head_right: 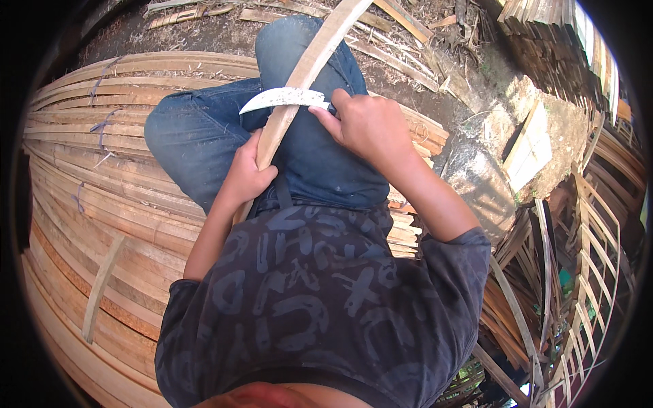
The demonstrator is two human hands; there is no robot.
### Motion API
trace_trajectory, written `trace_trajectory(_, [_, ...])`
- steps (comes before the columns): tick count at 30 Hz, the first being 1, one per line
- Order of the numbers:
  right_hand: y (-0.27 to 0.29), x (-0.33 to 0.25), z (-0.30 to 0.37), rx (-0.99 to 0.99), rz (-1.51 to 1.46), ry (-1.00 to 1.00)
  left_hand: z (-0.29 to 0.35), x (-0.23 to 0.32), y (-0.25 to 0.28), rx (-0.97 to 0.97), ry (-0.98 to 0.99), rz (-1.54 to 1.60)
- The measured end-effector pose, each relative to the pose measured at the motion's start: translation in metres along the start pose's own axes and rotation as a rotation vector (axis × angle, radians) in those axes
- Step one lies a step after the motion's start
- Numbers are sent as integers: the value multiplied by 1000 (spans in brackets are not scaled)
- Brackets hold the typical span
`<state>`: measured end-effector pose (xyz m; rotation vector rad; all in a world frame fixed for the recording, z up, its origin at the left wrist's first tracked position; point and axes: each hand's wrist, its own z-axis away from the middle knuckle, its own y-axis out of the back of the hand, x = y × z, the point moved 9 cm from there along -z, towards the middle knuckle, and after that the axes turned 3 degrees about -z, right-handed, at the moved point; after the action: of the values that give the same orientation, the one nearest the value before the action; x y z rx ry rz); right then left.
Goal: The person sits cross-legged on the ground and uses a curved knife to shave thin strips from a long wooden stick. They hold the stick with their left hand and repeatedly scrape the blade along its length to remove the outer layer.
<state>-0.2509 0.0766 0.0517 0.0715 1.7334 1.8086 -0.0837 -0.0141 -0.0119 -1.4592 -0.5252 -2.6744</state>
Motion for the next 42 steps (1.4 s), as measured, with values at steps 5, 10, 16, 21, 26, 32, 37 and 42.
trace_trajectory(5, [2,18,-6,55,61,-26,1,-8,0,46,-21,-14])
trace_trajectory(10, [30,83,-21,136,206,-186,2,-7,-1,53,15,-66])
trace_trajectory(16, [53,150,-37,271,140,-498,7,-7,1,79,37,-76])
trace_trajectory(21, [99,244,-4,372,162,-755,3,-8,0,70,50,-114])
trace_trajectory(26, [42,149,10,231,-12,-536,1,-11,-3,96,59,-234])
trace_trajectory(32, [-2,44,9,9,10,-272,5,-5,0,171,67,-346])
trace_trajectory(37, [9,69,-12,41,148,-250,6,0,-1,188,76,-429])
trace_trajectory(42, [41,144,-44,143,359,-359,8,2,0,195,73,-429])
